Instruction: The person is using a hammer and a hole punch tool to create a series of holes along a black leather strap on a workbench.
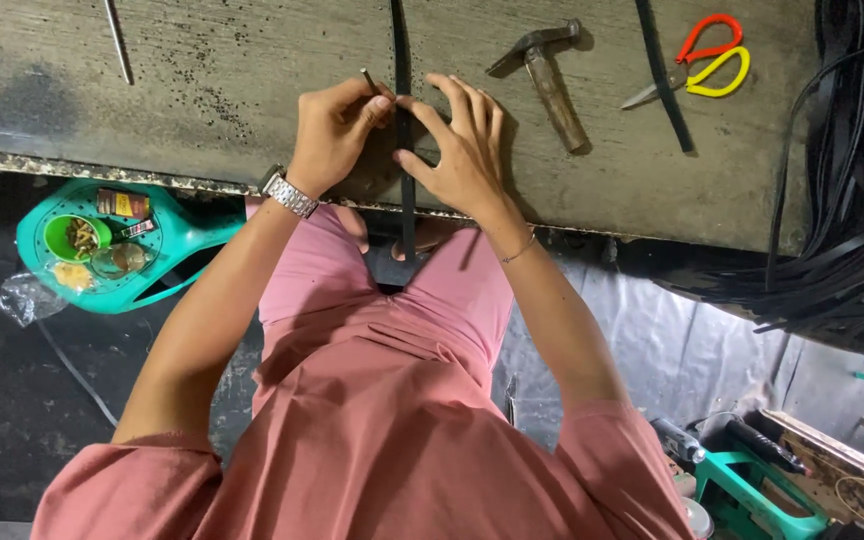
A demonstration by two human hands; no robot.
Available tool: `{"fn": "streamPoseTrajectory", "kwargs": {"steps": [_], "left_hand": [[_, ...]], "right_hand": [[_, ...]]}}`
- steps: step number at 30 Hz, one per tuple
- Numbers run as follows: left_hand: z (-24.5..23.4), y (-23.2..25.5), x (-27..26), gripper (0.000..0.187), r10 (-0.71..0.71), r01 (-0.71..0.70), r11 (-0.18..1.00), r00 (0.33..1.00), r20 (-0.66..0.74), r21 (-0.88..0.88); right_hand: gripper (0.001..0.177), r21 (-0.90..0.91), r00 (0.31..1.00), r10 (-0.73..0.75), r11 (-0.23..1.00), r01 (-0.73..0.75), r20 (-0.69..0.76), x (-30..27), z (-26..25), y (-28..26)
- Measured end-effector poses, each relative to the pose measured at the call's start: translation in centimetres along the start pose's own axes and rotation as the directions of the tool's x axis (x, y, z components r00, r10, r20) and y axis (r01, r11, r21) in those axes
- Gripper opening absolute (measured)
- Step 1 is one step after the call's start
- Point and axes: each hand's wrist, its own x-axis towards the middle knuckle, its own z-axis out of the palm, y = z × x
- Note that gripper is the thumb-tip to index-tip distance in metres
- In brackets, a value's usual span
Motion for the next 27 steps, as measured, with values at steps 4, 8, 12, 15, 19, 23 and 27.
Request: {"fn": "streamPoseTrajectory", "kwargs": {"steps": [4,8,12,15,19,23,27], "left_hand": [[0.1,0.0,0.2,0.012,0.000,-0.001,1.000,1.000,0.031,0.018],[0.3,0.3,0.7,0.022,0.040,-0.039,0.998,0.999,0.019,-0.048],[0.6,-0.4,0.7,0.016,0.039,-0.038,0.999,0.999,0.034,-0.024],[0.7,-0.7,0.8,0.017,0.051,-0.051,0.999,0.998,0.049,0.006],[0.8,-0.5,0.8,0.010,0.063,-0.063,0.998,0.997,0.047,0.016],[0.9,-0.7,0.8,0.009,0.036,-0.036,0.999,0.998,0.048,0.018],[1.0,-1.1,0.4,0.006,0.034,-0.038,0.995,0.999,0.042,0.096]], "right_hand": [[0.060,-0.023,0.996,0.025,0.999,-0.023,0.088,0.2,0.1,0.4],[0.063,-0.040,0.992,0.032,0.999,-0.028,0.121,0.1,0.6,0.8],[0.059,-0.006,0.991,0.047,0.999,-0.047,0.126,0.1,0.2,0.5],[0.061,-0.014,0.991,0.051,0.999,-0.049,0.125,0.2,0.1,0.5],[0.059,-0.024,0.993,0.034,0.999,-0.032,0.110,0.1,0.2,0.5],[0.059,-0.016,0.995,0.036,0.999,-0.034,0.098,0.1,0.2,0.4],[0.058,-0.012,0.994,0.035,0.999,-0.034,0.100,0.2,-0.1,0.2]]}}
